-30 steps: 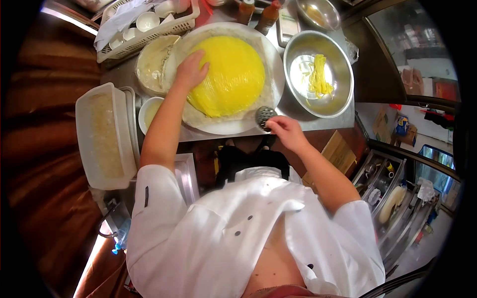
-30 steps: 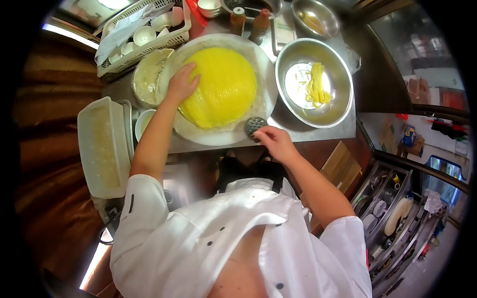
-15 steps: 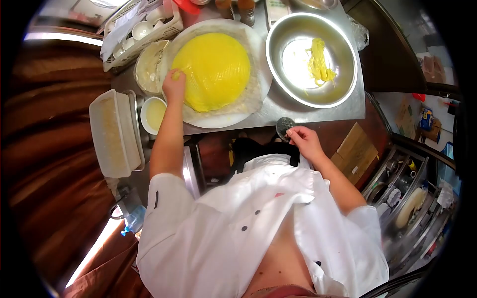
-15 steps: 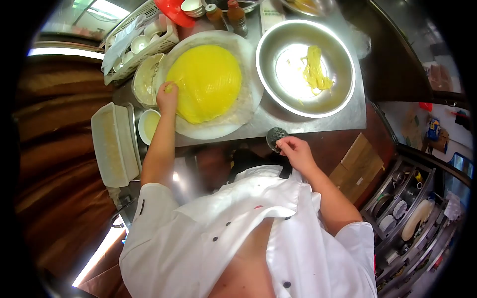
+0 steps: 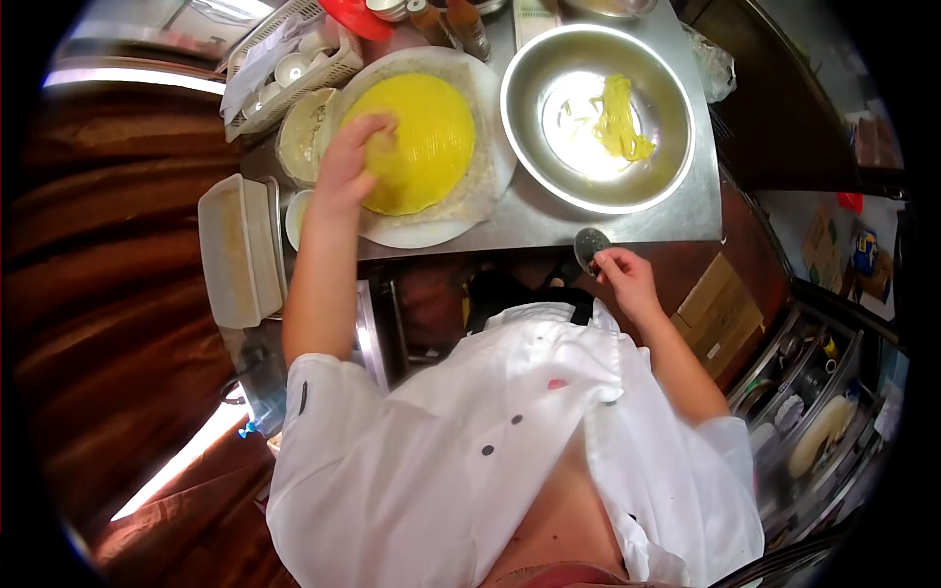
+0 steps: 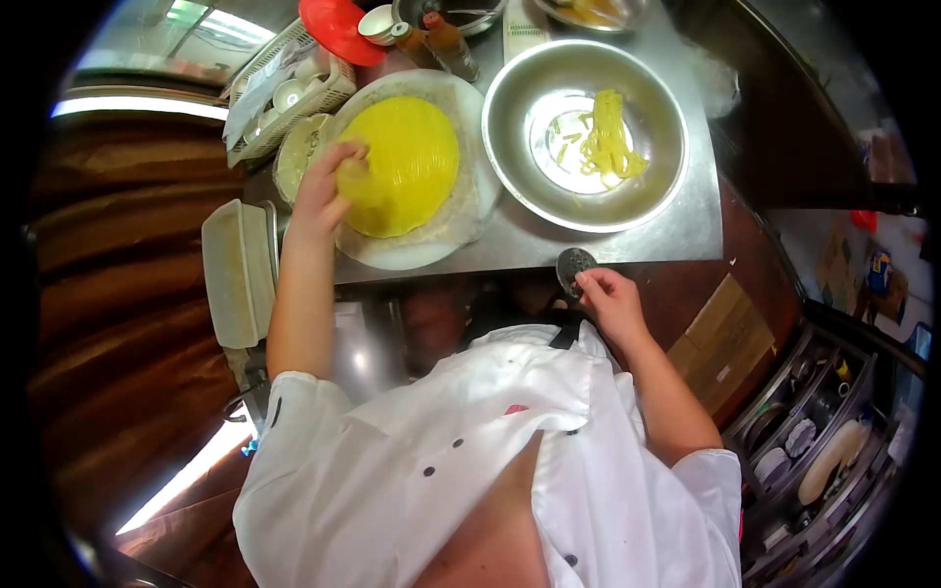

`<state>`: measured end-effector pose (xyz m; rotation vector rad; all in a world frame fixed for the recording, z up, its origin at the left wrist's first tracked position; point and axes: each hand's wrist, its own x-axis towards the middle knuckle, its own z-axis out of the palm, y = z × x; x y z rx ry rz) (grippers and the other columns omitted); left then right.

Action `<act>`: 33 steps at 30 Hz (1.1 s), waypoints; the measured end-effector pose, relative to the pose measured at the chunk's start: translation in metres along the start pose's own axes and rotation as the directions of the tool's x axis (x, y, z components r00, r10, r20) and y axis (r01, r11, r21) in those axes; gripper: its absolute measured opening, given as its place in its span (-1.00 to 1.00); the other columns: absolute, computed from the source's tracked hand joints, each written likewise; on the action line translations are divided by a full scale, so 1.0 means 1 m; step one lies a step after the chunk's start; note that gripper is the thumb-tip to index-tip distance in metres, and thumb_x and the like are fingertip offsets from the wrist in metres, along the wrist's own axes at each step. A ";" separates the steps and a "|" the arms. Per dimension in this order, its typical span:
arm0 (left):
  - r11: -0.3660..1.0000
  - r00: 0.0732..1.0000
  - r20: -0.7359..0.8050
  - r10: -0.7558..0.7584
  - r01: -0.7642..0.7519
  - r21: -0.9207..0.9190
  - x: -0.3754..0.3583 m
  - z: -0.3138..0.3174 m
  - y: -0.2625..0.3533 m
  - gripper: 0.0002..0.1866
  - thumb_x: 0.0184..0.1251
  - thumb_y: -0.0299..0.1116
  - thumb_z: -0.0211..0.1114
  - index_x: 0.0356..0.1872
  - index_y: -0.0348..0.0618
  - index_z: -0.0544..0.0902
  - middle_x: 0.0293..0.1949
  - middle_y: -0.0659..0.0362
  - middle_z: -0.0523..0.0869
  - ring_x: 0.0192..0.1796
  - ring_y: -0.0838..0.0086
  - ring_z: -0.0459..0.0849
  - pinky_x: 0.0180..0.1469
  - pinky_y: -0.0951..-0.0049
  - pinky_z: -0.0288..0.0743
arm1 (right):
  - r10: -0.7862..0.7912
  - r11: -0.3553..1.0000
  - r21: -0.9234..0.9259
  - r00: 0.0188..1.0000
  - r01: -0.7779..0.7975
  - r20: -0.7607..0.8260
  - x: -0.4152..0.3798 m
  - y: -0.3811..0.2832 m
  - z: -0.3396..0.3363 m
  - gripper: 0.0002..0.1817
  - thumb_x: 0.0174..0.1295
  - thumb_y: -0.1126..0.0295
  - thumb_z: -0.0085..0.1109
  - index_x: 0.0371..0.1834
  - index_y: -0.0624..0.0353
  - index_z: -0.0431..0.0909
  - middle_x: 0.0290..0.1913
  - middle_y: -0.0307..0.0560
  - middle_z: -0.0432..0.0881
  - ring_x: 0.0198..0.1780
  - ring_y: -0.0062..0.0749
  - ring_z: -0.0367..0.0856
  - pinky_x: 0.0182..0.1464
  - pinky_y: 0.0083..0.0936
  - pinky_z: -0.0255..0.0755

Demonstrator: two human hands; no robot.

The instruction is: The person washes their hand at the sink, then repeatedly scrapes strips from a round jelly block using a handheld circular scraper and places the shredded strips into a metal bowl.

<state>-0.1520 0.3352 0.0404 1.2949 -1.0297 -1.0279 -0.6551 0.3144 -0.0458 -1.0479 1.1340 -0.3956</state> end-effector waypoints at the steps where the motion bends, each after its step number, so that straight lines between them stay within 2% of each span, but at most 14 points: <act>1: 0.983 0.994 0.033 0.108 -0.112 0.149 0.010 0.040 0.033 -0.74 0.43 -0.29 0.33 0.02 -0.19 0.65 -0.16 0.22 0.70 -0.13 0.49 0.70 -0.09 0.46 0.61 | 0.000 1.000 -0.001 1.000 0.000 -0.001 -0.004 -0.001 0.002 -0.77 0.47 0.27 0.33 -0.15 0.25 0.73 -0.38 -0.33 0.66 -0.37 -0.70 0.53 -0.27 -0.68 0.42; 4: 0.987 0.961 -0.250 -0.117 0.084 -0.141 0.046 0.166 0.090 -0.77 0.36 -0.34 0.42 -0.01 -0.10 0.69 -0.17 0.24 0.72 -0.23 0.57 0.69 -0.22 0.52 0.61 | 0.027 1.000 0.010 1.000 -0.027 0.013 -0.013 -0.001 0.010 -0.77 0.46 0.28 0.35 -0.14 0.25 0.72 -0.38 -0.32 0.66 -0.37 -0.71 0.53 -0.29 -0.68 0.42; 5: 0.999 0.956 -0.291 -0.030 0.019 -0.043 0.052 0.201 0.091 -0.78 0.32 -0.38 0.44 -0.04 -0.07 0.71 -0.18 0.24 0.73 -0.21 0.59 0.69 -0.20 0.52 0.62 | 0.035 0.999 0.035 0.999 -0.035 0.021 -0.013 0.000 0.014 -0.78 0.46 0.28 0.35 -0.14 0.26 0.72 -0.38 -0.32 0.66 -0.37 -0.70 0.53 -0.29 -0.68 0.43; 6: 0.956 0.915 -0.282 0.289 -0.261 0.133 0.066 0.229 0.058 -0.76 0.24 -0.39 0.45 -0.07 -0.09 0.71 -0.15 0.20 0.76 -0.16 0.46 0.74 -0.13 0.41 0.65 | 0.042 0.997 0.059 0.999 -0.044 0.029 -0.014 0.002 0.017 -0.78 0.46 0.29 0.35 -0.13 0.26 0.72 -0.37 -0.32 0.66 -0.37 -0.70 0.54 -0.29 -0.67 0.43; 7: 0.827 0.865 -0.161 0.476 -0.377 0.418 0.075 0.249 0.022 -0.69 0.20 -0.38 0.49 -0.03 -0.16 0.72 -0.07 0.09 0.76 -0.06 0.25 0.74 0.03 0.28 0.64 | 0.049 0.996 0.077 0.998 -0.051 0.033 -0.014 0.003 0.020 -0.79 0.45 0.30 0.36 -0.12 0.26 0.72 -0.36 -0.31 0.67 -0.36 -0.68 0.55 -0.27 -0.66 0.45; 9: 0.686 0.874 0.326 0.359 -0.484 0.543 0.077 0.271 -0.036 -0.57 0.13 -0.31 0.54 0.05 -0.17 0.72 0.07 -0.04 0.73 0.16 0.02 0.68 0.24 0.13 0.56 | 0.053 0.997 0.051 0.998 -0.055 0.032 -0.020 0.000 0.028 -0.79 0.45 0.30 0.36 -0.12 0.26 0.72 -0.34 -0.30 0.68 -0.36 -0.68 0.56 -0.26 -0.66 0.46; 10: 0.624 0.814 0.383 0.437 -0.581 0.522 0.064 0.274 -0.066 -0.55 0.13 -0.31 0.55 0.07 -0.17 0.71 0.12 -0.03 0.73 0.22 0.05 0.65 0.30 0.14 0.52 | 0.051 0.998 0.037 0.998 -0.052 0.034 -0.019 -0.003 0.031 -0.79 0.46 0.31 0.36 -0.11 0.26 0.72 -0.33 -0.30 0.68 -0.36 -0.67 0.57 -0.26 -0.66 0.46; 12: 0.764 0.889 0.310 0.337 -0.451 0.461 0.040 0.254 -0.080 -0.64 0.21 -0.35 0.48 0.04 -0.16 0.73 0.10 -0.02 0.73 0.22 0.02 0.64 0.30 0.12 0.52 | 0.053 0.998 0.013 0.998 -0.054 0.023 -0.020 -0.003 0.035 -0.80 0.46 0.32 0.34 -0.12 0.26 0.72 -0.30 -0.28 0.70 -0.35 -0.65 0.57 -0.24 -0.66 0.47; 17: 0.571 0.940 -0.058 0.337 -0.155 0.806 -0.001 0.107 -0.099 -0.68 0.26 -0.37 0.42 0.03 -0.17 0.72 0.08 -0.05 0.73 0.21 -0.03 0.63 0.30 0.07 0.51 | 0.056 0.995 0.083 0.998 -0.057 0.005 -0.019 0.013 0.051 -0.81 0.47 0.34 0.33 -0.13 0.28 0.73 -0.30 -0.27 0.72 -0.35 -0.64 0.58 -0.23 -0.64 0.48; 19: 0.312 0.938 -0.009 0.348 -0.107 0.944 -0.019 0.051 -0.104 -0.65 0.30 -0.37 0.40 0.10 -0.17 0.70 0.11 -0.10 0.71 0.25 -0.07 0.61 0.30 0.04 0.53 | 0.060 0.996 0.071 0.998 -0.062 0.022 -0.018 0.014 0.062 -0.81 0.46 0.34 0.33 -0.13 0.28 0.73 -0.30 -0.26 0.72 -0.35 -0.64 0.58 -0.24 -0.64 0.48; 22: 0.240 0.913 0.170 0.371 -0.271 0.932 -0.054 0.004 -0.126 -0.66 0.33 -0.38 0.35 0.10 -0.24 0.71 0.11 -0.15 0.72 0.22 -0.07 0.64 0.30 0.05 0.51 | 0.048 0.999 0.021 0.997 -0.049 0.059 -0.011 0.003 0.087 -0.80 0.46 0.34 0.34 -0.13 0.29 0.73 -0.31 -0.26 0.71 -0.35 -0.64 0.59 -0.25 -0.64 0.47; 28: 0.680 0.986 -0.070 0.152 -0.053 0.731 -0.097 -0.010 -0.134 -0.72 0.43 -0.38 0.25 0.05 -0.31 0.70 0.08 -0.04 0.74 0.15 0.07 0.69 0.23 0.21 0.58 | 0.092 0.996 -0.011 0.992 -0.091 0.087 0.006 -0.023 0.123 -0.78 0.46 0.31 0.35 -0.11 0.28 0.74 -0.32 -0.28 0.71 -0.35 -0.65 0.59 -0.23 -0.64 0.49; 31: 0.381 0.912 0.261 0.318 -0.375 0.845 -0.093 -0.026 -0.137 -0.76 0.37 -0.42 0.26 -0.02 -0.29 0.70 -0.02 -0.01 0.74 0.07 0.11 0.71 0.14 0.24 0.63 | 0.090 0.996 0.021 0.993 -0.092 0.077 0.008 -0.026 0.132 -0.78 0.46 0.30 0.35 -0.11 0.28 0.74 -0.31 -0.30 0.70 -0.36 -0.66 0.58 -0.22 -0.64 0.51; 33: 0.465 0.960 0.151 0.236 -0.248 0.850 -0.083 -0.023 -0.131 -0.78 0.31 -0.47 0.27 -0.07 -0.24 0.72 -0.07 0.02 0.73 0.03 0.13 0.71 0.09 0.24 0.64 | 0.075 0.997 -0.001 0.995 -0.075 0.058 0.007 -0.027 0.134 -0.78 0.46 0.30 0.35 -0.12 0.28 0.74 -0.31 -0.30 0.70 -0.36 -0.67 0.58 -0.23 -0.64 0.50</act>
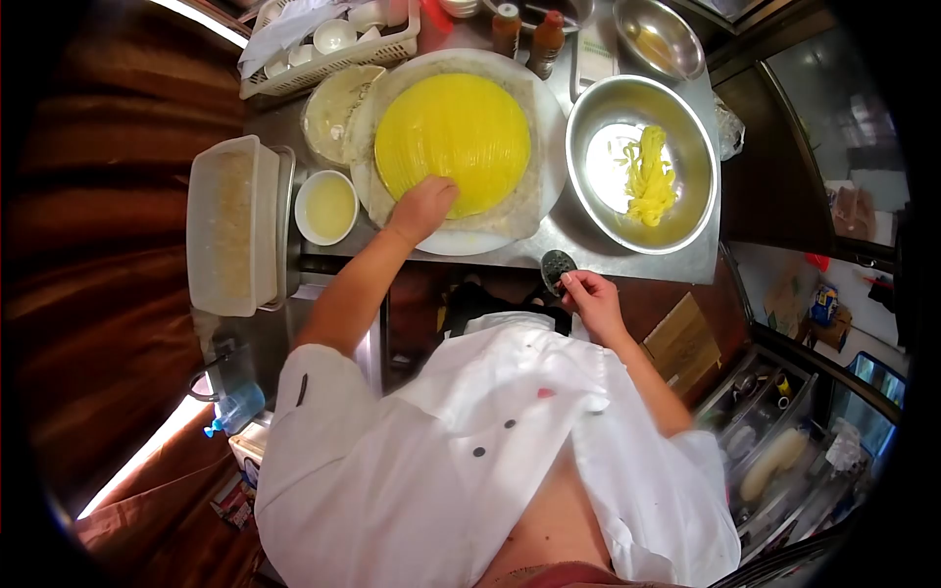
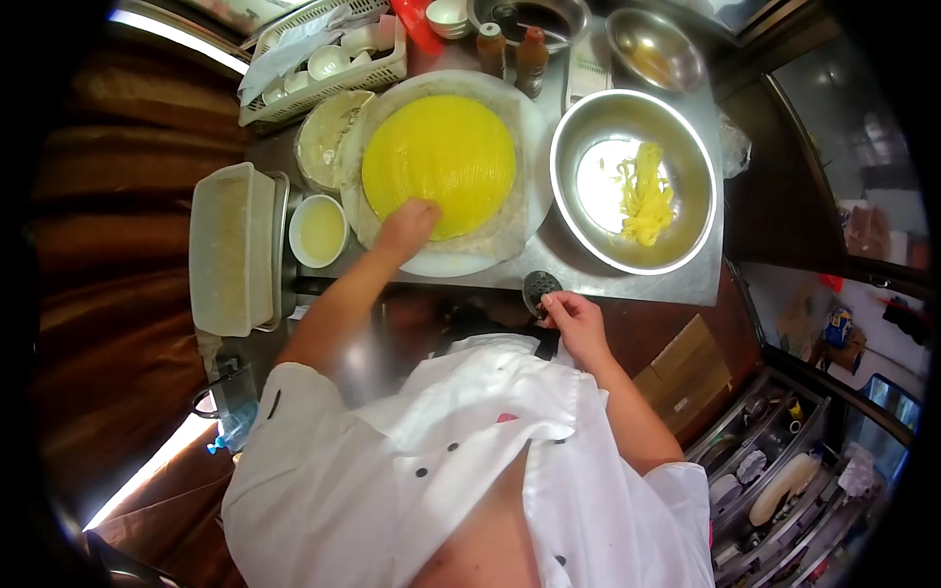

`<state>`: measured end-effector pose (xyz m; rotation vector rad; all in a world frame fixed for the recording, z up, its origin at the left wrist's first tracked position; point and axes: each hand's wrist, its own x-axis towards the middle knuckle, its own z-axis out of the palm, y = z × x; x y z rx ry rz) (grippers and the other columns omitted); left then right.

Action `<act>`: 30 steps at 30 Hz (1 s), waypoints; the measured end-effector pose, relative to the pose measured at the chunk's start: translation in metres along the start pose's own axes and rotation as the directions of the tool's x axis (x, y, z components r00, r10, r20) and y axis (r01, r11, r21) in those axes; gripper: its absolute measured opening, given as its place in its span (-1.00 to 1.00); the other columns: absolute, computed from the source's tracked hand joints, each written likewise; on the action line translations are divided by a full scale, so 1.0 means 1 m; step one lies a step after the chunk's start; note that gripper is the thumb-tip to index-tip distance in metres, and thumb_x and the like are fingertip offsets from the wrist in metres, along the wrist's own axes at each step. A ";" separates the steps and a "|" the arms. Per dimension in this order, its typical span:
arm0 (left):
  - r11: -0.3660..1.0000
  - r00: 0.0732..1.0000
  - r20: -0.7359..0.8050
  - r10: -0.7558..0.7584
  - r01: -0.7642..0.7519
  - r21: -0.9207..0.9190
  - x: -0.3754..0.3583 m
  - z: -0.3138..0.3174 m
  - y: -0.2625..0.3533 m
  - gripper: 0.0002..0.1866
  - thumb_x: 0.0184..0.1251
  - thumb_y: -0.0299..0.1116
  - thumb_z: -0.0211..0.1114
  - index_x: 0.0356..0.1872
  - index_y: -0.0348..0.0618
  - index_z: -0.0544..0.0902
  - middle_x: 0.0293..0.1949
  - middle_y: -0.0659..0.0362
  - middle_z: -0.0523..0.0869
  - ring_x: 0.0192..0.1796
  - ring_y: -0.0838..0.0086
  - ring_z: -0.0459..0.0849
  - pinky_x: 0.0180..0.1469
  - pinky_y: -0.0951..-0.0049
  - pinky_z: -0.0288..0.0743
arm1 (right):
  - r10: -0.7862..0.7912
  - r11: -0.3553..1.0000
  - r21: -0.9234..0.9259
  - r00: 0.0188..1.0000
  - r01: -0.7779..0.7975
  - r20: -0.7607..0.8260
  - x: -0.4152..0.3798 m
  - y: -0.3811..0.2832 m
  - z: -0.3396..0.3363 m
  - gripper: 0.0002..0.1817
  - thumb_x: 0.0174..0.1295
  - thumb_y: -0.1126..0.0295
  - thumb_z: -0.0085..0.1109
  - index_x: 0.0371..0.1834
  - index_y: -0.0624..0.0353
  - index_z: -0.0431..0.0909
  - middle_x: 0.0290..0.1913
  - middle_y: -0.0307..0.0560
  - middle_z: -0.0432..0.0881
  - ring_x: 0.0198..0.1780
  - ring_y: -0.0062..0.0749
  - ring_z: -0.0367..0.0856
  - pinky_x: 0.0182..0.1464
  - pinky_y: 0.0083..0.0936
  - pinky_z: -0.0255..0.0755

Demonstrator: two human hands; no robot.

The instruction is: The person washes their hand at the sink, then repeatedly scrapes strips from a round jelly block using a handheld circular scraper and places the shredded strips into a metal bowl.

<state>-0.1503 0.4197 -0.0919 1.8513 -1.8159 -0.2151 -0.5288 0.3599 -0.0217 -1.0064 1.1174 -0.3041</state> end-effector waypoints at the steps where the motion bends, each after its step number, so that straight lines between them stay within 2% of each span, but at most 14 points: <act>1: 0.997 0.997 0.015 -0.071 0.071 -0.024 0.009 -0.004 0.005 -0.79 0.27 -0.49 0.28 -0.09 -0.22 0.73 -0.09 0.04 0.73 0.01 0.15 0.71 0.06 0.24 0.65 | -0.008 1.000 -0.017 1.000 0.008 -0.007 -0.002 0.002 -0.001 -0.78 0.46 0.31 0.35 -0.13 0.28 0.74 -0.32 -0.30 0.70 -0.36 -0.67 0.58 -0.23 -0.65 0.50; 4: 0.991 0.971 -0.204 0.126 -0.131 -0.012 0.054 -0.001 0.023 -0.76 0.20 -0.54 0.29 -0.11 -0.19 0.74 -0.08 0.05 0.74 0.00 0.14 0.72 0.05 0.24 0.65 | -0.024 1.000 -0.019 0.999 0.024 -0.030 -0.006 0.014 -0.006 -0.79 0.46 0.32 0.35 -0.14 0.28 0.74 -0.33 -0.30 0.71 -0.37 -0.66 0.58 -0.25 -0.65 0.48; 6: 0.971 0.919 -0.370 0.134 -0.196 -0.137 0.107 -0.022 0.090 -0.76 0.17 -0.58 0.39 -0.12 -0.15 0.77 -0.08 0.02 0.77 0.01 0.09 0.74 0.10 0.21 0.65 | -0.027 1.000 -0.006 0.998 0.027 -0.053 -0.009 0.026 -0.011 -0.80 0.46 0.34 0.35 -0.14 0.29 0.74 -0.31 -0.28 0.72 -0.37 -0.64 0.59 -0.26 -0.64 0.48; 8: 0.907 0.856 -0.516 -0.001 -0.216 -0.362 0.149 -0.010 0.147 -0.69 0.17 -0.62 0.38 -0.03 -0.16 0.75 -0.01 0.02 0.76 0.06 0.09 0.73 0.18 0.22 0.62 | -0.024 0.999 0.021 0.998 0.025 -0.064 -0.012 0.032 -0.013 -0.81 0.46 0.35 0.35 -0.13 0.29 0.74 -0.30 -0.26 0.72 -0.36 -0.64 0.60 -0.26 -0.63 0.48; 10: 0.821 0.891 -0.450 0.055 -0.297 -0.488 0.182 0.015 0.190 -0.65 0.20 -0.58 0.37 0.05 -0.16 0.73 0.08 0.00 0.75 0.13 0.07 0.72 0.24 0.20 0.60 | -0.014 0.999 0.042 0.998 0.016 -0.066 -0.013 0.035 -0.015 -0.81 0.46 0.35 0.34 -0.13 0.28 0.74 -0.29 -0.26 0.73 -0.36 -0.64 0.60 -0.25 -0.63 0.49; 11: 0.801 0.988 -0.141 0.056 -0.129 -0.584 0.185 0.044 0.197 -0.61 0.24 -0.51 0.36 0.13 -0.17 0.71 0.19 -0.03 0.72 0.21 0.03 0.69 0.27 0.18 0.57 | -0.012 0.999 0.030 0.997 0.014 -0.073 -0.017 0.036 -0.016 -0.81 0.46 0.35 0.34 -0.13 0.28 0.74 -0.28 -0.25 0.73 -0.36 -0.64 0.60 -0.26 -0.63 0.49; 13: 0.915 0.947 0.284 0.148 -0.022 -0.402 0.187 0.062 0.181 -0.54 0.29 -0.41 0.32 0.24 -0.19 0.67 0.28 -0.08 0.67 0.29 0.01 0.65 0.33 0.16 0.53 | -0.022 1.000 0.001 0.997 0.022 -0.071 -0.017 0.031 -0.022 -0.82 0.46 0.36 0.34 -0.12 0.28 0.74 -0.28 -0.25 0.73 -0.36 -0.64 0.60 -0.26 -0.64 0.49; 15: 0.930 0.972 0.223 -0.071 0.145 -0.337 0.183 0.068 0.144 -0.53 0.34 -0.37 0.29 0.28 -0.22 0.64 0.30 -0.11 0.66 0.32 0.00 0.63 0.38 0.15 0.49 | -0.012 1.000 0.022 0.993 0.014 -0.116 -0.016 0.027 -0.031 -0.82 0.47 0.36 0.33 -0.12 0.28 0.74 -0.28 -0.25 0.73 -0.37 -0.63 0.59 -0.26 -0.64 0.48; 17: 0.922 0.971 0.115 -0.209 0.235 -0.307 0.169 0.030 0.094 -0.55 0.37 -0.36 0.27 0.27 -0.24 0.63 0.27 -0.12 0.68 0.32 -0.01 0.62 0.42 0.12 0.46 | -0.002 0.992 0.127 0.987 0.023 -0.159 -0.023 0.028 -0.036 -0.82 0.48 0.37 0.31 -0.13 0.29 0.74 -0.29 -0.25 0.73 -0.37 -0.63 0.59 -0.27 -0.64 0.48; 19: 0.960 0.953 -0.121 -0.277 0.271 -0.068 0.149 0.014 0.021 -0.59 0.41 -0.35 0.18 0.23 -0.25 0.64 0.24 -0.18 0.67 0.30 -0.05 0.61 0.36 0.07 0.47 | 0.008 0.984 0.177 0.986 0.023 -0.169 -0.023 0.034 -0.044 -0.82 0.49 0.36 0.30 -0.13 0.29 0.74 -0.30 -0.25 0.72 -0.37 -0.63 0.59 -0.27 -0.64 0.47; 22: 0.873 0.958 -0.094 -0.269 0.284 0.397 0.098 0.026 -0.101 -0.59 0.47 -0.27 0.14 0.24 -0.21 0.64 0.18 -0.14 0.70 0.23 -0.05 0.66 0.33 0.06 0.49 | -0.002 0.996 0.089 0.991 0.014 -0.136 -0.022 0.033 -0.049 -0.81 0.48 0.35 0.31 -0.14 0.29 0.74 -0.32 -0.26 0.71 -0.37 -0.64 0.59 -0.28 -0.64 0.47; 25: 0.902 0.902 -0.159 -0.401 0.419 0.100 0.063 0.011 -0.096 -0.59 0.50 -0.19 0.14 0.22 -0.15 0.65 0.17 -0.07 0.72 0.23 -0.02 0.67 0.28 0.09 0.53 | -0.022 0.998 0.050 0.995 0.027 -0.100 -0.013 0.031 -0.046 -0.80 0.47 0.34 0.33 -0.14 0.29 0.74 -0.35 -0.27 0.70 -0.37 -0.65 0.58 -0.28 -0.64 0.46; 28: 0.907 0.909 -0.033 -0.416 0.417 0.063 0.044 -0.022 -0.038 -0.72 0.49 -0.43 0.15 0.11 -0.20 0.70 0.20 -0.02 0.72 0.17 0.04 0.70 0.21 0.21 0.62 | -0.015 0.998 0.061 0.998 0.019 -0.056 -0.003 0.016 -0.039 -0.79 0.46 0.33 0.34 -0.14 0.30 0.74 -0.36 -0.28 0.70 -0.38 -0.66 0.58 -0.27 -0.65 0.46; 30: 0.970 0.980 -0.055 -0.190 0.196 0.141 0.021 -0.023 -0.039 -0.75 0.47 -0.45 0.18 0.06 -0.19 0.72 0.14 -0.01 0.74 0.14 0.05 0.72 0.17 0.22 0.63 | 0.002 0.998 0.061 0.999 0.001 -0.043 0.000 0.004 -0.036 -0.78 0.46 0.32 0.34 -0.15 0.30 0.74 -0.35 -0.28 0.70 -0.38 -0.66 0.58 -0.26 -0.66 0.46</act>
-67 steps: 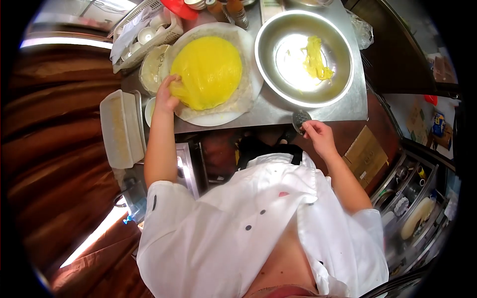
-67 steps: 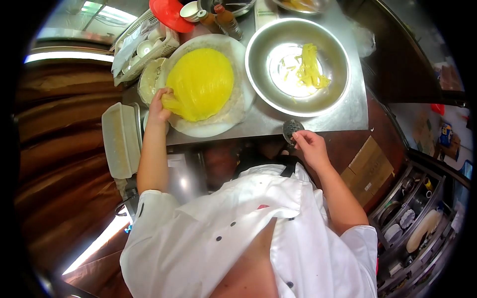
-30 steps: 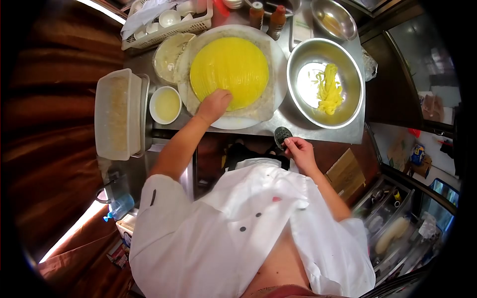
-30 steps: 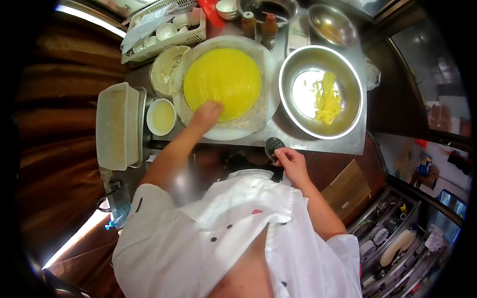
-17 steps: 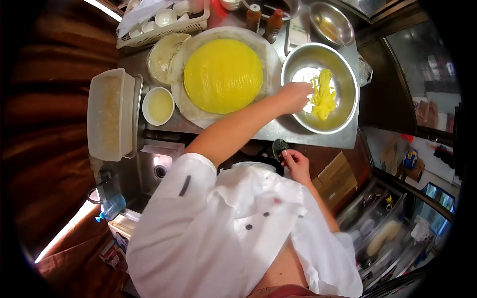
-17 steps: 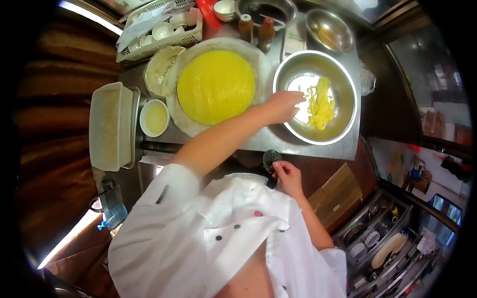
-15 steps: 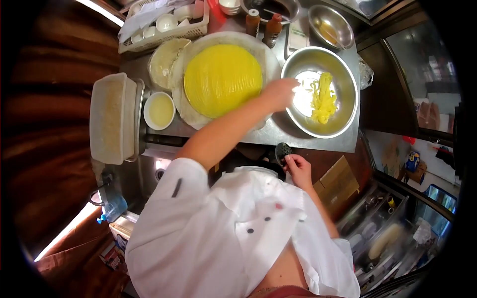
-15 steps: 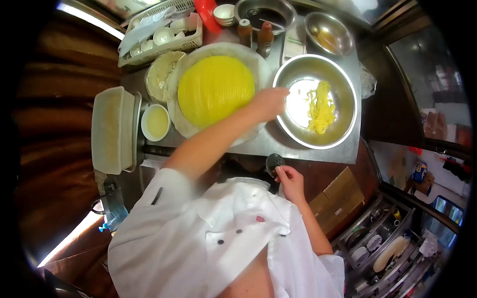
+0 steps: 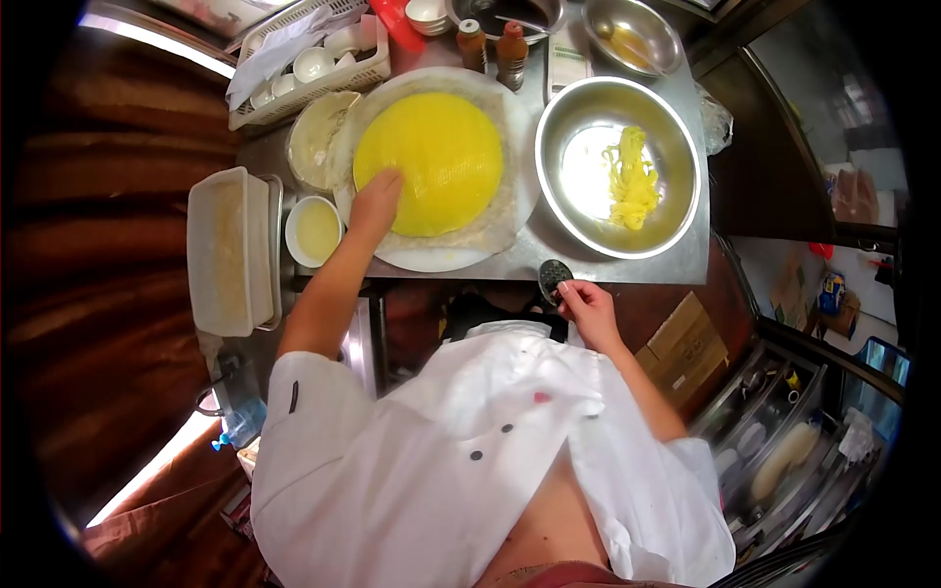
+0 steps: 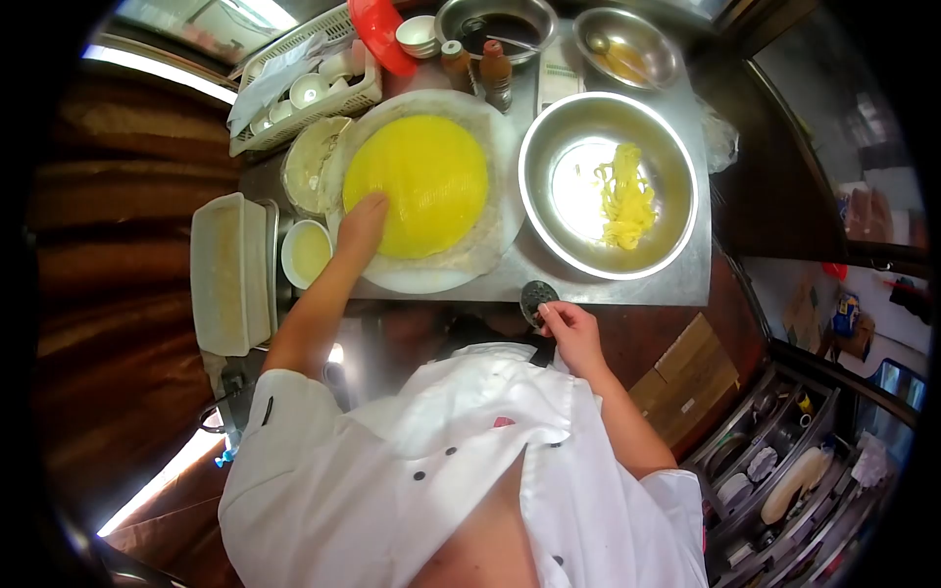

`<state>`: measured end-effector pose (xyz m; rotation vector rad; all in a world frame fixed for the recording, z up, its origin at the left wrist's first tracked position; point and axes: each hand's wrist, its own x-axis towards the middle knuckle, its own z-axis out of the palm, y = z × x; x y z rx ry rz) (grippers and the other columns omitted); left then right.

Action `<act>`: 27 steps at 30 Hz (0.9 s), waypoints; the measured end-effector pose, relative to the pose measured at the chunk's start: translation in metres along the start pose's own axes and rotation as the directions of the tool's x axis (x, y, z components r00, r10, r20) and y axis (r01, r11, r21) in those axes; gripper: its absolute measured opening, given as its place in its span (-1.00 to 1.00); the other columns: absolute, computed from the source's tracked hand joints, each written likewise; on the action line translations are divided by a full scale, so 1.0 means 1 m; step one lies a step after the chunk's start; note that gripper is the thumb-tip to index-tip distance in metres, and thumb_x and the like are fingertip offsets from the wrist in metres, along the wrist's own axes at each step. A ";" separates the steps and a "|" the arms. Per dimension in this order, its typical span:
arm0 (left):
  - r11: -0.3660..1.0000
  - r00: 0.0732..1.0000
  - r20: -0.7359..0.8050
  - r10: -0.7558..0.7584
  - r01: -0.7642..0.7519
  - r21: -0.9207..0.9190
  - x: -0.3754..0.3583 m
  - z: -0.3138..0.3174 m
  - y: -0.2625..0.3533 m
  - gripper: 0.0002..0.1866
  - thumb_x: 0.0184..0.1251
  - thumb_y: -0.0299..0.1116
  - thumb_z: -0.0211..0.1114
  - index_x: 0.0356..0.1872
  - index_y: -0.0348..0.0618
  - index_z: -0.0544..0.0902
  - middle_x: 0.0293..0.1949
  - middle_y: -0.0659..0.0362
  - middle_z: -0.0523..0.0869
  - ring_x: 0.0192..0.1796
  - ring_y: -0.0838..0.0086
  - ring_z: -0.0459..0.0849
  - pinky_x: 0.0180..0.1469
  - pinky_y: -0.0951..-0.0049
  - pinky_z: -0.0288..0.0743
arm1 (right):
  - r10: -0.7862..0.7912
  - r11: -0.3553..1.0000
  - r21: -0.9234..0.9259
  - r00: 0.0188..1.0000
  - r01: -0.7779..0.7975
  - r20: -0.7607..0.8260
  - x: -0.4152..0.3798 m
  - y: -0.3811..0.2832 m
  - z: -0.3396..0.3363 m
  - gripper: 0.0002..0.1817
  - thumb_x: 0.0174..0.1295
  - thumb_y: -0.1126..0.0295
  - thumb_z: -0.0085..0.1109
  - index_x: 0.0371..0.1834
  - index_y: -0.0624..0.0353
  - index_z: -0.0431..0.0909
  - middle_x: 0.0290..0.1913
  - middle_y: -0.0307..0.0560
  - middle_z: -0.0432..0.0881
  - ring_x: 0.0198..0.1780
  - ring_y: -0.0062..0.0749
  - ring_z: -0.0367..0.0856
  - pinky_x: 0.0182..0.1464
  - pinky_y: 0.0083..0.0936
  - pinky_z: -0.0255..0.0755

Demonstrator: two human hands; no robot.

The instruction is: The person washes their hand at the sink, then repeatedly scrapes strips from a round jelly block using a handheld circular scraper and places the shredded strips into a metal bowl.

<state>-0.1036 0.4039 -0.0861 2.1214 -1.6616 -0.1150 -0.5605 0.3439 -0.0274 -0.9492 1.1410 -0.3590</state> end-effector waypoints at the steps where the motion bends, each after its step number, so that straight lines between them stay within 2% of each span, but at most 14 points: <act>1: 0.993 0.993 -0.023 0.116 -0.115 0.033 -0.006 -0.003 -0.002 -0.77 0.45 -0.47 0.20 0.03 -0.19 0.73 0.11 0.00 0.75 0.13 0.06 0.72 0.15 0.22 0.63 | -0.002 1.000 0.002 1.000 0.002 0.010 0.000 -0.005 0.001 -0.78 0.46 0.32 0.34 -0.15 0.30 0.74 -0.35 -0.28 0.70 -0.38 -0.66 0.58 -0.26 -0.65 0.47; 4: 0.972 0.974 0.016 0.226 -0.227 0.061 -0.005 -0.017 0.002 -0.76 0.33 -0.53 0.27 -0.01 -0.13 0.71 -0.03 0.04 0.78 0.06 0.11 0.74 0.12 0.22 0.64 | -0.009 1.000 0.029 1.000 0.009 0.009 0.000 -0.009 -0.001 -0.79 0.46 0.32 0.34 -0.14 0.29 0.75 -0.35 -0.28 0.70 -0.38 -0.66 0.57 -0.25 -0.65 0.49; 5: 0.972 0.972 -0.034 0.233 -0.232 0.032 0.004 -0.017 0.012 -0.74 0.30 -0.55 0.28 -0.01 -0.12 0.72 -0.04 0.04 0.78 0.05 0.11 0.74 0.11 0.22 0.65 | -0.011 1.000 0.020 1.000 0.011 0.008 0.000 -0.006 -0.004 -0.79 0.46 0.32 0.34 -0.14 0.29 0.75 -0.35 -0.28 0.70 -0.38 -0.67 0.57 -0.25 -0.65 0.49; 7: 0.969 0.963 -0.132 0.236 -0.243 -0.040 0.035 -0.028 0.061 -0.71 0.24 -0.59 0.31 -0.02 -0.11 0.72 -0.05 0.05 0.79 0.03 0.12 0.75 0.09 0.20 0.66 | -0.007 1.000 -0.005 1.000 0.007 -0.004 -0.001 0.003 -0.012 -0.79 0.46 0.32 0.34 -0.14 0.28 0.76 -0.35 -0.28 0.70 -0.38 -0.67 0.57 -0.25 -0.65 0.50; 10: 0.899 0.869 -0.440 0.225 -0.360 -0.251 0.109 -0.050 0.172 -0.69 0.18 -0.64 0.34 -0.04 -0.14 0.73 -0.06 0.05 0.79 0.00 0.13 0.76 0.07 0.19 0.67 | -0.029 0.998 -0.053 1.000 0.028 -0.012 -0.004 0.013 -0.009 -0.78 0.45 0.31 0.35 -0.12 0.27 0.76 -0.32 -0.26 0.73 -0.36 -0.64 0.60 -0.26 -0.63 0.51; 11: 0.860 0.819 -0.541 0.192 -0.406 -0.309 0.126 -0.048 0.206 -0.68 0.17 -0.65 0.35 -0.04 -0.15 0.72 -0.06 0.05 0.79 -0.01 0.13 0.77 0.06 0.19 0.67 | -0.020 0.998 -0.060 1.000 0.020 -0.004 -0.006 0.015 -0.008 -0.78 0.45 0.31 0.35 -0.11 0.27 0.76 -0.30 -0.26 0.74 -0.35 -0.63 0.61 -0.26 -0.63 0.52; 13: 0.747 0.801 -0.597 0.046 -0.425 -0.512 0.151 -0.018 0.261 -0.68 0.21 -0.59 0.37 0.01 -0.17 0.72 -0.02 0.00 0.79 0.05 0.05 0.76 0.11 0.16 0.65 | -0.013 0.997 -0.076 1.000 0.014 0.011 -0.009 0.012 0.001 -0.77 0.44 0.30 0.36 -0.08 0.27 0.76 -0.29 -0.24 0.75 -0.34 -0.62 0.62 -0.24 -0.62 0.53; 14: 0.751 0.922 -0.382 0.061 -0.295 -0.591 0.154 0.019 0.280 -0.70 0.25 -0.55 0.36 0.02 -0.19 0.72 0.01 -0.04 0.78 0.07 -0.01 0.74 0.14 0.14 0.64 | -0.003 0.998 -0.070 1.000 0.005 0.020 -0.010 0.010 0.007 -0.77 0.45 0.30 0.36 -0.07 0.28 0.75 -0.29 -0.24 0.75 -0.33 -0.62 0.62 -0.23 -0.62 0.53; 15: 0.760 0.986 -0.148 0.073 -0.151 -0.632 0.150 0.059 0.286 -0.71 0.28 -0.51 0.35 0.03 -0.21 0.72 0.03 -0.08 0.77 0.10 -0.06 0.72 0.17 0.13 0.62 | -0.006 0.997 -0.071 1.000 0.007 0.017 -0.010 0.010 0.012 -0.76 0.45 0.30 0.36 -0.07 0.28 0.75 -0.29 -0.24 0.74 -0.33 -0.62 0.62 -0.23 -0.62 0.53; 18: 0.822 0.979 0.075 0.192 -0.118 -0.557 0.127 0.097 0.268 -0.68 0.34 -0.43 0.33 0.11 -0.22 0.70 0.08 -0.13 0.75 0.13 -0.15 0.69 0.21 0.11 0.60 | -0.021 0.992 -0.122 0.998 0.029 0.067 0.001 0.008 0.019 -0.76 0.46 0.29 0.34 -0.06 0.28 0.75 -0.30 -0.24 0.74 -0.32 -0.63 0.62 -0.22 -0.62 0.53; 21: 0.744 0.981 0.192 0.003 0.126 -0.656 0.100 0.074 0.213 -0.65 0.37 -0.43 0.31 0.15 -0.24 0.66 0.07 -0.14 0.75 0.11 -0.07 0.72 0.17 0.15 0.61 | 0.014 0.983 -0.185 0.997 0.002 0.082 0.009 -0.010 0.038 -0.73 0.47 0.27 0.33 -0.03 0.29 0.74 -0.29 -0.26 0.73 -0.32 -0.63 0.62 -0.20 -0.61 0.54; 24: 0.808 0.956 0.277 -0.096 0.237 -0.540 0.065 0.029 0.139 -0.62 0.37 -0.39 0.35 0.17 -0.27 0.64 0.01 -0.13 0.78 0.08 0.04 0.76 0.13 0.20 0.63 | 0.041 0.978 -0.210 0.984 -0.005 0.170 0.031 -0.020 0.067 -0.73 0.46 0.27 0.33 -0.03 0.29 0.74 -0.27 -0.25 0.73 -0.28 -0.62 0.64 -0.17 -0.60 0.55; 26: 0.806 0.948 0.266 -0.175 0.293 -0.514 0.033 0.002 0.101 -0.62 0.38 -0.36 0.37 0.16 -0.28 0.64 -0.03 -0.09 0.78 0.04 0.12 0.77 0.08 0.23 0.64 | 0.038 0.980 -0.198 0.971 0.010 0.236 0.054 -0.022 0.093 -0.74 0.46 0.27 0.33 -0.03 0.28 0.73 -0.28 -0.24 0.73 -0.28 -0.62 0.62 -0.17 -0.61 0.54; 27: 0.801 0.943 0.259 -0.210 0.318 -0.508 0.021 -0.009 0.084 -0.61 0.38 -0.34 0.38 0.16 -0.29 0.64 -0.05 -0.07 0.78 0.01 0.16 0.78 0.06 0.24 0.64 | 0.000 0.971 -0.232 0.962 0.066 0.275 0.065 -0.031 0.111 -0.74 0.46 0.27 0.33 -0.04 0.29 0.73 -0.28 -0.24 0.73 -0.28 -0.63 0.62 -0.18 -0.61 0.54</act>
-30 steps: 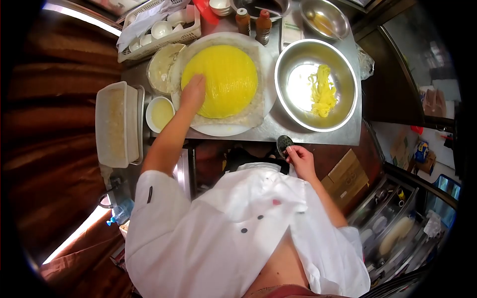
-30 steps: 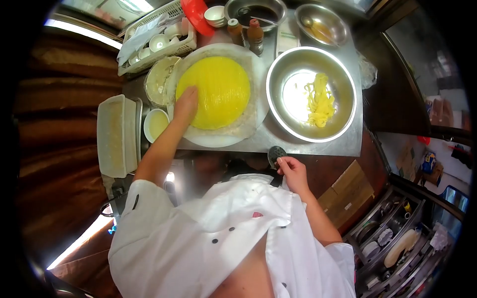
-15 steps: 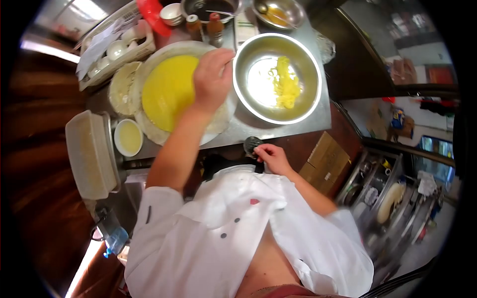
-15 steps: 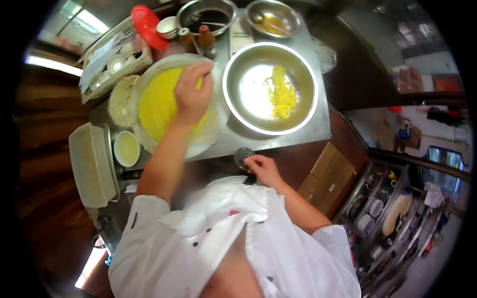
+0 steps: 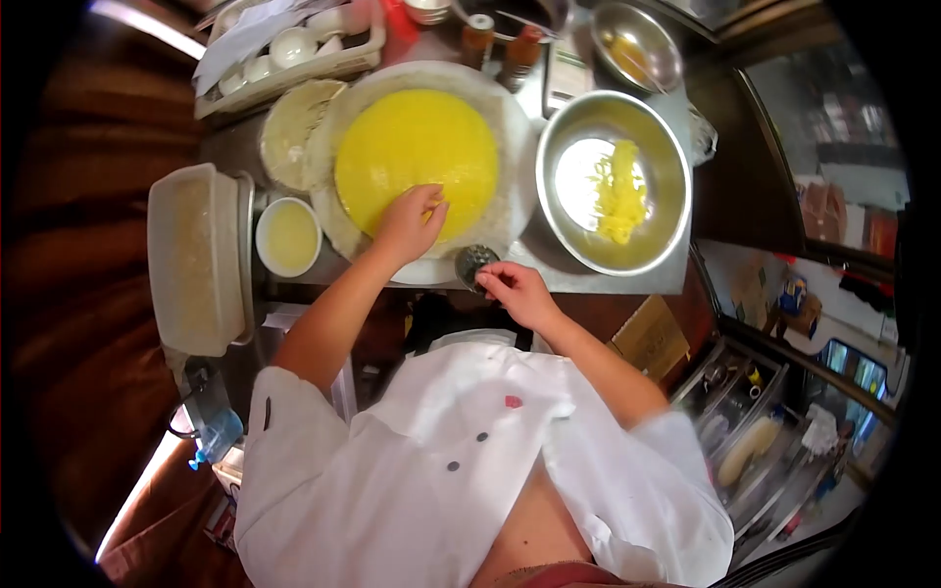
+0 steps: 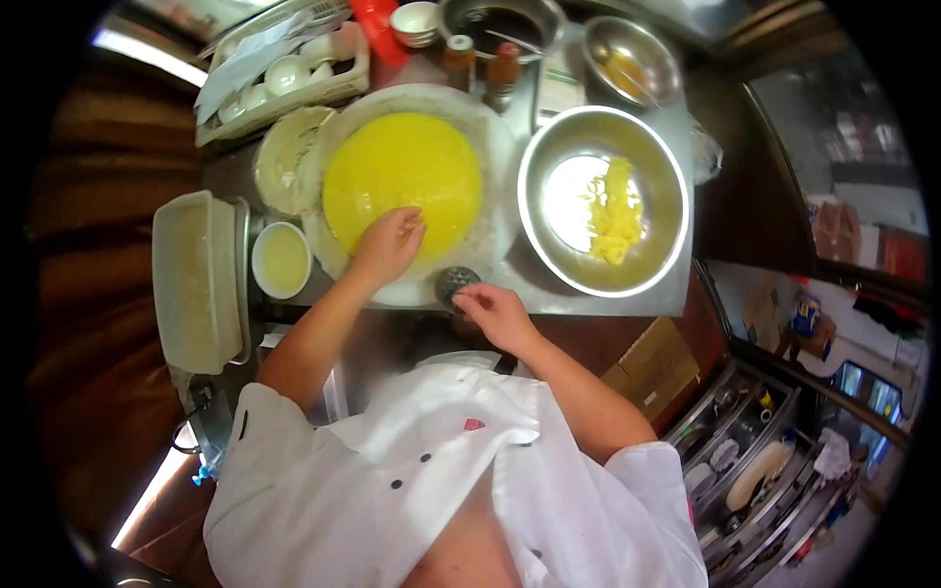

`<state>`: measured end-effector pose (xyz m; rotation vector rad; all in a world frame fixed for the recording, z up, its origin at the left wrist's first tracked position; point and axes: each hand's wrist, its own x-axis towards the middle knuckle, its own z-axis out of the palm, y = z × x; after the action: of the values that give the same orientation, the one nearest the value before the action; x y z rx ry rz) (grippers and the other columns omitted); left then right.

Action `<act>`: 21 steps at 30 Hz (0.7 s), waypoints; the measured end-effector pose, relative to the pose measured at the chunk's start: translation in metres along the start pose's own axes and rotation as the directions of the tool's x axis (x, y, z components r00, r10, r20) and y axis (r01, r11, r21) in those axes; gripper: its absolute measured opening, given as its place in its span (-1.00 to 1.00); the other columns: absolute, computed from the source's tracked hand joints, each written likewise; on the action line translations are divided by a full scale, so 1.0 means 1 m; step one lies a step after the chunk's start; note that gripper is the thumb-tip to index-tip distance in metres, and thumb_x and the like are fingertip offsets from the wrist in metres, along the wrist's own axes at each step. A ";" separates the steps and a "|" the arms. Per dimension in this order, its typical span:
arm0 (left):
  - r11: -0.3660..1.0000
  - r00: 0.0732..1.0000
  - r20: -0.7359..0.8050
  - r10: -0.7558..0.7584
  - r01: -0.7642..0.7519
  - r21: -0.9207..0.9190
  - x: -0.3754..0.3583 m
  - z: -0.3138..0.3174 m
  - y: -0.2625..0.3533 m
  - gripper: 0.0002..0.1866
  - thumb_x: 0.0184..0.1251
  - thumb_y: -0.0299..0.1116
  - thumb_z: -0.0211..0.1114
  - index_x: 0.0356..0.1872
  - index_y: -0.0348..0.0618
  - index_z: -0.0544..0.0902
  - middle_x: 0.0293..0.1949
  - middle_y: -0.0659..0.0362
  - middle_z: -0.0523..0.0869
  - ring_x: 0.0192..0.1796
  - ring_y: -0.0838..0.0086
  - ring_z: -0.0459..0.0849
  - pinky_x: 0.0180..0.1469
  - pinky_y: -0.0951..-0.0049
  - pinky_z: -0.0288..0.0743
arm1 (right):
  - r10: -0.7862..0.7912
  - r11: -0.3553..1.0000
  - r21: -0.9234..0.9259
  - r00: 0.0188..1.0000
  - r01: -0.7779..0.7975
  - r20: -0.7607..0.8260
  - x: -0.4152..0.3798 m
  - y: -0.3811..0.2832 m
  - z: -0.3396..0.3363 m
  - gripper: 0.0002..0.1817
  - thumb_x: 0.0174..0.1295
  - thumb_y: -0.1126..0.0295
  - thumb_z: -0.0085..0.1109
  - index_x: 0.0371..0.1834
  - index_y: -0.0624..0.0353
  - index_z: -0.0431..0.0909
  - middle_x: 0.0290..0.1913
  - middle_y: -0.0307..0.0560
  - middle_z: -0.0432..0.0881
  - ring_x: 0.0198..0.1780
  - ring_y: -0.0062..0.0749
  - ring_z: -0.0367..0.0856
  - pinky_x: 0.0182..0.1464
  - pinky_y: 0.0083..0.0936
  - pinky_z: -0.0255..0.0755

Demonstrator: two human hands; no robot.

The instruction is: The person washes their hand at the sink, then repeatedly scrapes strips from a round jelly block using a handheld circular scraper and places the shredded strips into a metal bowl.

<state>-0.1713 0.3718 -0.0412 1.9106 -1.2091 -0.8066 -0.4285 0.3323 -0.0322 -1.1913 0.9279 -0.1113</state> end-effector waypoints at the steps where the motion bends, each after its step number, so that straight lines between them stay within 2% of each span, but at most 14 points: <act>1: 1.000 1.000 -0.013 0.003 -0.003 0.019 -0.010 -0.016 -0.012 -0.60 0.38 -0.32 0.39 0.16 -0.28 0.63 -0.07 -0.05 0.77 -0.01 0.17 0.77 0.05 0.24 0.63 | -0.041 0.998 -0.049 0.999 0.042 0.031 0.016 -0.016 0.014 -0.74 0.46 0.28 0.33 -0.05 0.29 0.73 -0.29 -0.24 0.73 -0.29 -0.63 0.61 -0.18 -0.60 0.53; 4: 0.997 0.998 -0.066 0.019 -0.014 0.071 -0.027 -0.058 -0.046 -0.57 0.38 -0.27 0.42 0.17 -0.26 0.61 -0.08 0.00 0.75 -0.06 0.17 0.73 0.01 0.21 0.62 | -0.184 0.972 -0.128 0.976 0.198 0.112 0.082 -0.045 0.063 -0.75 0.45 0.28 0.34 -0.09 0.29 0.71 -0.31 -0.22 0.72 -0.30 -0.63 0.59 -0.19 -0.59 0.51; 6: 0.994 0.990 -0.133 0.038 -0.025 0.102 -0.017 -0.078 -0.070 -0.56 0.37 -0.26 0.43 0.18 -0.25 0.60 -0.07 0.00 0.74 -0.08 0.16 0.71 -0.01 0.19 0.61 | -0.302 0.923 -0.222 0.949 0.316 0.093 0.129 -0.068 0.097 -0.75 0.44 0.26 0.35 -0.11 0.26 0.71 -0.31 -0.15 0.74 -0.30 -0.59 0.62 -0.20 -0.55 0.53; 8: 0.995 0.971 -0.237 0.023 0.001 0.098 0.009 -0.098 -0.094 -0.59 0.38 -0.27 0.40 0.18 -0.18 0.62 -0.09 -0.05 0.73 -0.09 0.07 0.71 -0.03 0.15 0.61 | -0.410 0.885 -0.206 0.909 0.417 0.078 0.186 -0.074 0.129 -0.74 0.42 0.23 0.35 -0.14 0.25 0.72 -0.31 -0.04 0.77 -0.33 -0.45 0.68 -0.20 -0.47 0.56; 10: 0.993 0.950 -0.308 -0.044 0.075 0.088 0.046 -0.119 -0.124 -0.63 0.39 -0.30 0.36 0.16 -0.15 0.64 -0.11 -0.06 0.74 -0.09 0.01 0.72 -0.03 0.10 0.61 | -0.453 0.816 -0.386 0.891 0.430 0.037 0.225 -0.109 0.156 -0.73 0.39 0.21 0.35 -0.16 0.24 0.73 -0.30 0.05 0.79 -0.31 -0.25 0.75 -0.17 -0.38 0.59; 12: 0.973 0.928 -0.362 0.092 -0.007 0.229 0.079 -0.139 -0.147 -0.64 0.36 -0.31 0.37 0.13 -0.18 0.67 -0.08 -0.03 0.78 -0.08 0.00 0.74 -0.03 0.10 0.62 | -0.481 0.824 -0.364 0.876 0.434 -0.044 0.276 -0.114 0.177 -0.72 0.35 0.20 0.36 -0.17 0.23 0.75 -0.30 0.06 0.79 -0.28 -0.12 0.78 -0.14 -0.31 0.61; 13: 0.935 0.897 -0.395 0.197 -0.051 0.351 0.093 -0.146 -0.157 -0.64 0.32 -0.33 0.38 0.12 -0.12 0.70 -0.06 0.03 0.79 0.04 0.00 0.69 0.10 0.08 0.56 | -0.470 0.823 -0.398 0.879 0.405 -0.077 0.289 -0.118 0.184 -0.72 0.35 0.19 0.37 -0.17 0.22 0.75 -0.29 0.06 0.80 -0.27 -0.11 0.78 -0.14 -0.30 0.61; 17: 0.847 0.904 -0.302 0.302 -0.109 0.520 0.115 -0.162 -0.170 -0.66 0.25 -0.38 0.39 0.07 -0.05 0.76 -0.01 0.13 0.78 0.17 0.10 0.59 0.21 0.07 0.43 | -0.441 0.828 -0.466 0.875 0.311 -0.200 0.309 -0.125 0.204 -0.72 0.33 0.18 0.37 -0.19 0.20 0.76 -0.28 0.06 0.80 -0.25 -0.08 0.79 -0.13 -0.26 0.61; 21: 0.831 0.921 -0.214 0.325 -0.170 0.530 0.106 -0.162 -0.172 -0.66 0.24 -0.40 0.38 0.05 -0.04 0.77 0.03 0.19 0.75 0.25 0.15 0.54 0.31 0.07 0.30 | -0.460 0.799 -0.534 0.853 0.277 -0.247 0.298 -0.117 0.211 -0.74 0.35 0.20 0.34 -0.21 0.19 0.75 -0.28 0.08 0.80 -0.25 -0.01 0.78 -0.13 -0.22 0.61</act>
<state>0.0778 0.3643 -0.1095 2.1130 -1.5385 -0.0434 -0.0519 0.2833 -0.0885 -1.8670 1.0659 -0.4618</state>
